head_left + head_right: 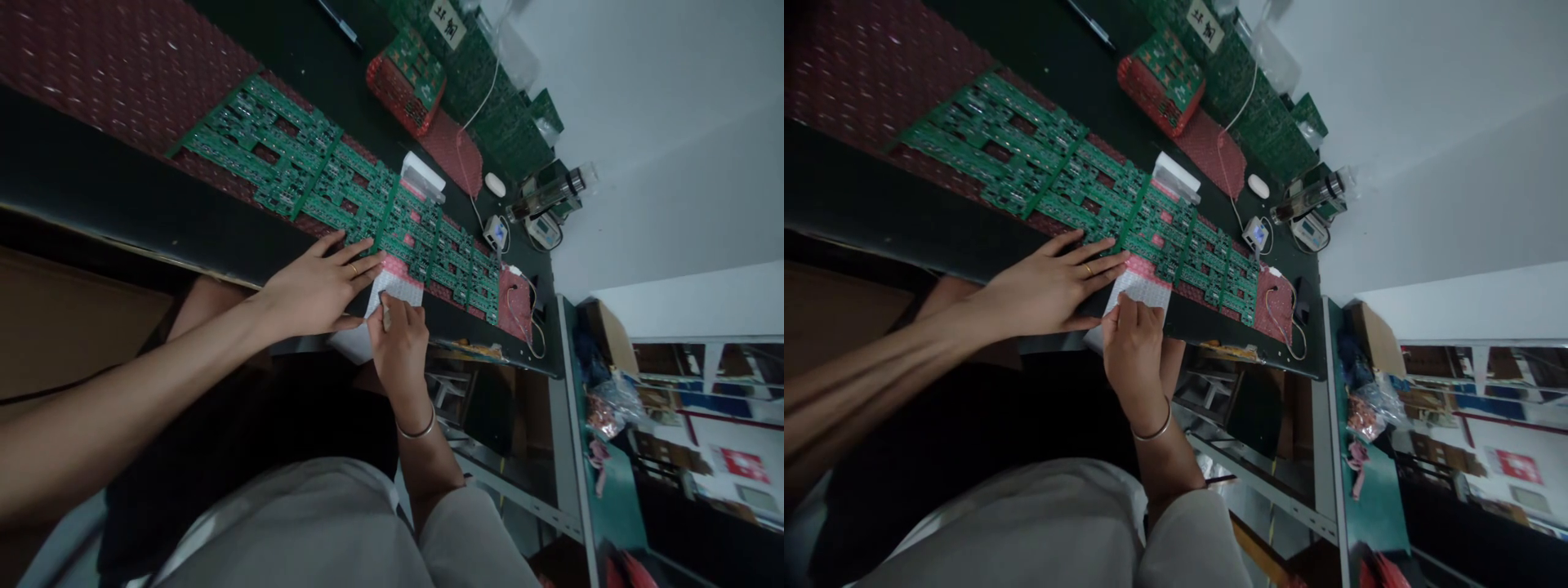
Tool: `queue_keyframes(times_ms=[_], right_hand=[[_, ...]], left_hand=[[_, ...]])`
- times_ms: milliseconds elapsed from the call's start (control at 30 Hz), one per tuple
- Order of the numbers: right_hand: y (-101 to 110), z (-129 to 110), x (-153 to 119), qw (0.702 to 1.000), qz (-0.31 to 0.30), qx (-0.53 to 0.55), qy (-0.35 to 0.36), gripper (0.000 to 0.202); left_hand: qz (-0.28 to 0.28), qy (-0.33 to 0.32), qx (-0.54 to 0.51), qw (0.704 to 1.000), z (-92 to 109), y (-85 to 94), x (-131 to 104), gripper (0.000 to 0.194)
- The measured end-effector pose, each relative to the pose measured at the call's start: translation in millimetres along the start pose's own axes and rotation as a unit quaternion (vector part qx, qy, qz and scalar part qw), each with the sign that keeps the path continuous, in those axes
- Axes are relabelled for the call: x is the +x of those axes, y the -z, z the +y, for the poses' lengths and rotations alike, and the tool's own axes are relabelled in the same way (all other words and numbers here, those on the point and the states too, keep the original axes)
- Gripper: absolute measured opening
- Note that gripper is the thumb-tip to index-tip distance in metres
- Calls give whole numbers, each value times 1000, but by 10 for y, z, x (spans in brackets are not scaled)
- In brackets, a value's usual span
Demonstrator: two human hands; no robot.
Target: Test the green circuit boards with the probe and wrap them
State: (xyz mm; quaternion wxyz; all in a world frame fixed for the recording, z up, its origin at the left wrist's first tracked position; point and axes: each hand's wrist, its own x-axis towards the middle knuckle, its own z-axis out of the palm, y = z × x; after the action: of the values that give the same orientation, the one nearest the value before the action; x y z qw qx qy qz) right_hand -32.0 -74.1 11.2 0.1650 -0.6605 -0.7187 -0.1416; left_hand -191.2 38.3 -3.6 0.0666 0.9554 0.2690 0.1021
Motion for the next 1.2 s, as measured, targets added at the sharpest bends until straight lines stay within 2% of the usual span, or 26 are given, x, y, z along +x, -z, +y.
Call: queue_keyframes(times_ms=[133, 333, 533, 833, 900, 1067, 1200], right_hand=[[47, -14, -40, 1000, -11, 7, 5, 19], [77, -48, -111, 1000, -16, 11, -3, 21], [102, -73, -169, 1000, 11, 1, 15, 22], [130, -100, -239, 1000, -6, 21, -13, 21], [152, -61, -226, 999, 10, 34, -24, 21], [104, 145, -42, 989, 127, 42, -60, 27], [-35, 252, 132, 990, 125, 53, -43, 27]], left_hand=[[-11, 3, 7, 1000, 17, 32, -1, 78], [11, -9, 8, 1000, 7, -7, -8, 78], [7, -3, -7, 1000, 6, -7, 2, 79], [4, -2, -12, 1000, 14, 6, 3, 80], [3, -3, -11, 1000, 6, 5, 4, 81], [0, -6, 8, 1000, 0, 17, 7, 81], [2, 0, 5, 1000, 6, 11, 11, 83]])
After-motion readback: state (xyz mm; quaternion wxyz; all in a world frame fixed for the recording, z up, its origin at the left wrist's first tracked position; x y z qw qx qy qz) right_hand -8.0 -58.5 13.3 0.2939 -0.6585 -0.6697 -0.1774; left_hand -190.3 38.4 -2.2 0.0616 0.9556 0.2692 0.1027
